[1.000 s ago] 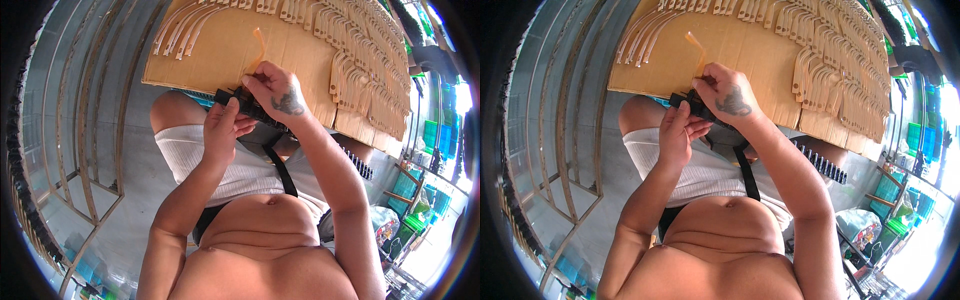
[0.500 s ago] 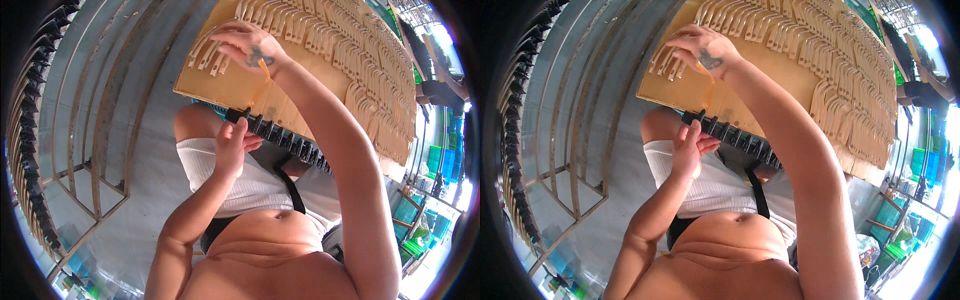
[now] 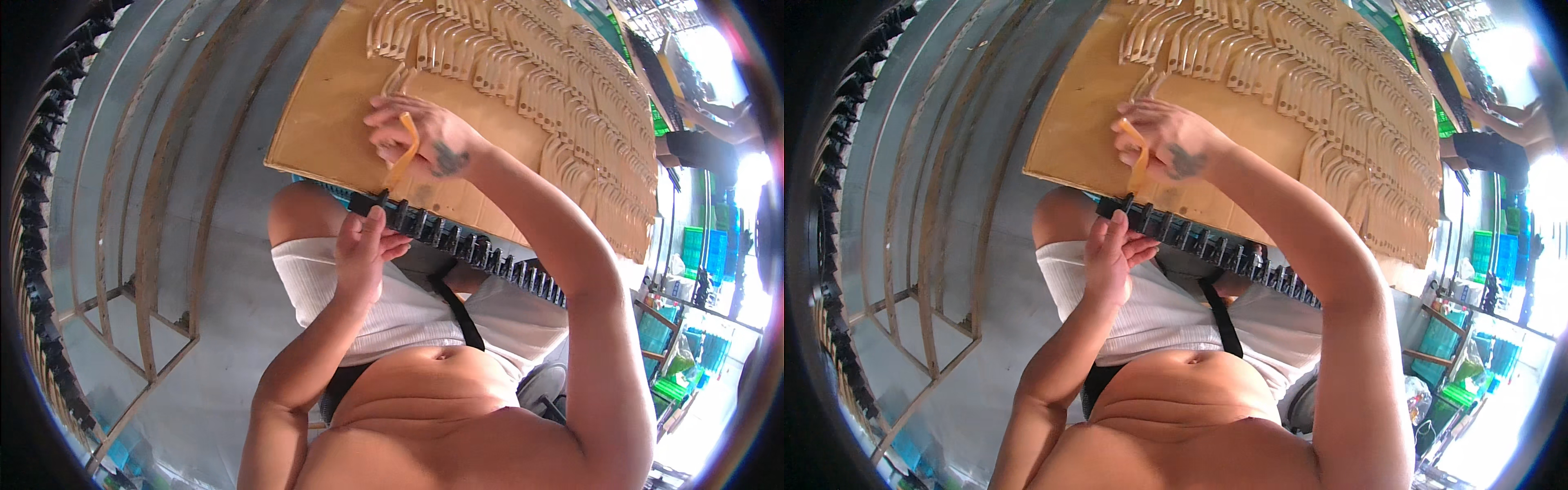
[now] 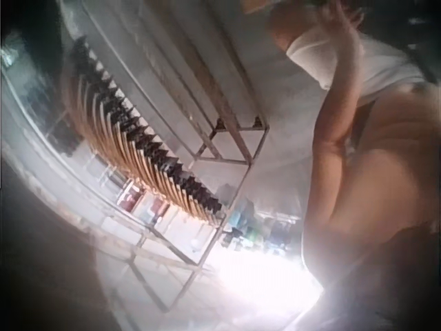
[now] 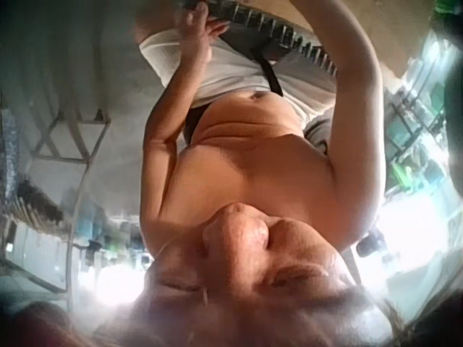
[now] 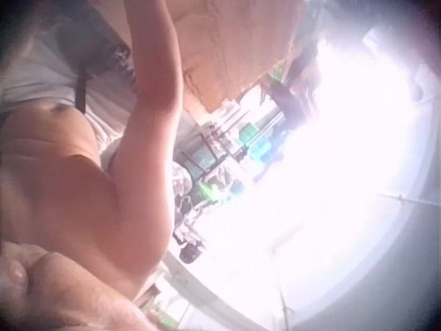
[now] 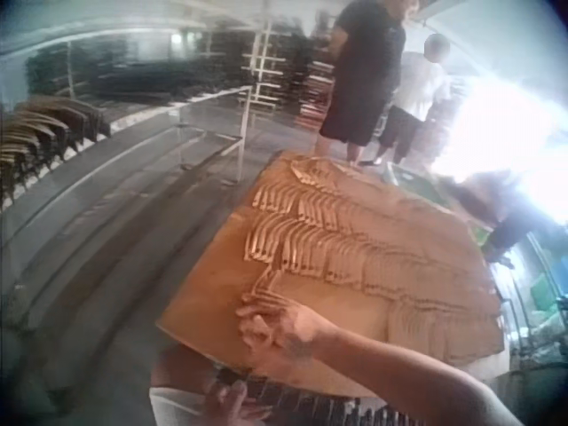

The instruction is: The person inserts clear plastic hooks into slots on a black plastic hanger base. They repeatedly pick up hooks from a cardboard sheet and attach them to the base, then place the assembled hanger onto a nearby rack.

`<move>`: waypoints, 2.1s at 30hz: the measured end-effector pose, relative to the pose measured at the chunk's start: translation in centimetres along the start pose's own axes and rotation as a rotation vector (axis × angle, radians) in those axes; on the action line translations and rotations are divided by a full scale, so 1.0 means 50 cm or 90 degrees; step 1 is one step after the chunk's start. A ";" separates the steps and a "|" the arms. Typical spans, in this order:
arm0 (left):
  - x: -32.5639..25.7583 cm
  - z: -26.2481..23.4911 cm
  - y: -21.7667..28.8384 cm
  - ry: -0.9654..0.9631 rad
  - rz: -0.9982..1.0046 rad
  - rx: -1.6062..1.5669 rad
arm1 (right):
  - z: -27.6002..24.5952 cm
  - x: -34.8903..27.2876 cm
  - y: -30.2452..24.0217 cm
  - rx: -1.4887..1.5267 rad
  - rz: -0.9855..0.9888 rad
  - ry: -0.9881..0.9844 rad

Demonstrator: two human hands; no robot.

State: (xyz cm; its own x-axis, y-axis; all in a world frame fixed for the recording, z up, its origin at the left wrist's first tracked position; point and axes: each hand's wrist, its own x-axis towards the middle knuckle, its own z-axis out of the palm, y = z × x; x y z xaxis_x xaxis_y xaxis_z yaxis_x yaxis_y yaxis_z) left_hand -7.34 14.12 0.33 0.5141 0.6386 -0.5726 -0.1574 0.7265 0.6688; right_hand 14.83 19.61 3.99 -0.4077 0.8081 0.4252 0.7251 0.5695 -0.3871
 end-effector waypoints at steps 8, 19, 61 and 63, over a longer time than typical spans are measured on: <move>0.006 0.022 0.000 0.008 0.036 -0.049 | -0.160 -0.202 -0.048 -0.079 0.130 -0.145; 0.006 0.037 -0.030 -0.021 0.023 -0.021 | -0.166 -0.220 -0.084 -0.240 0.503 -0.017; 0.000 0.039 -0.019 -0.024 -0.011 0.018 | -0.073 -0.192 -0.182 -0.061 0.640 0.137; 0.008 0.038 -0.029 -0.028 -0.011 0.000 | -0.074 -0.172 -0.187 0.057 0.628 0.207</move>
State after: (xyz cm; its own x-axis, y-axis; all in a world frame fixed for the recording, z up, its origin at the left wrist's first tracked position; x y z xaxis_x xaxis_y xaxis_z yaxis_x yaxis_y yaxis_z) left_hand -5.29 12.82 0.04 0.5532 0.6137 -0.5633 -0.1476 0.7377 0.6587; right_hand 13.62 6.78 6.95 0.5223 0.8489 0.0818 0.6059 -0.3018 -0.7361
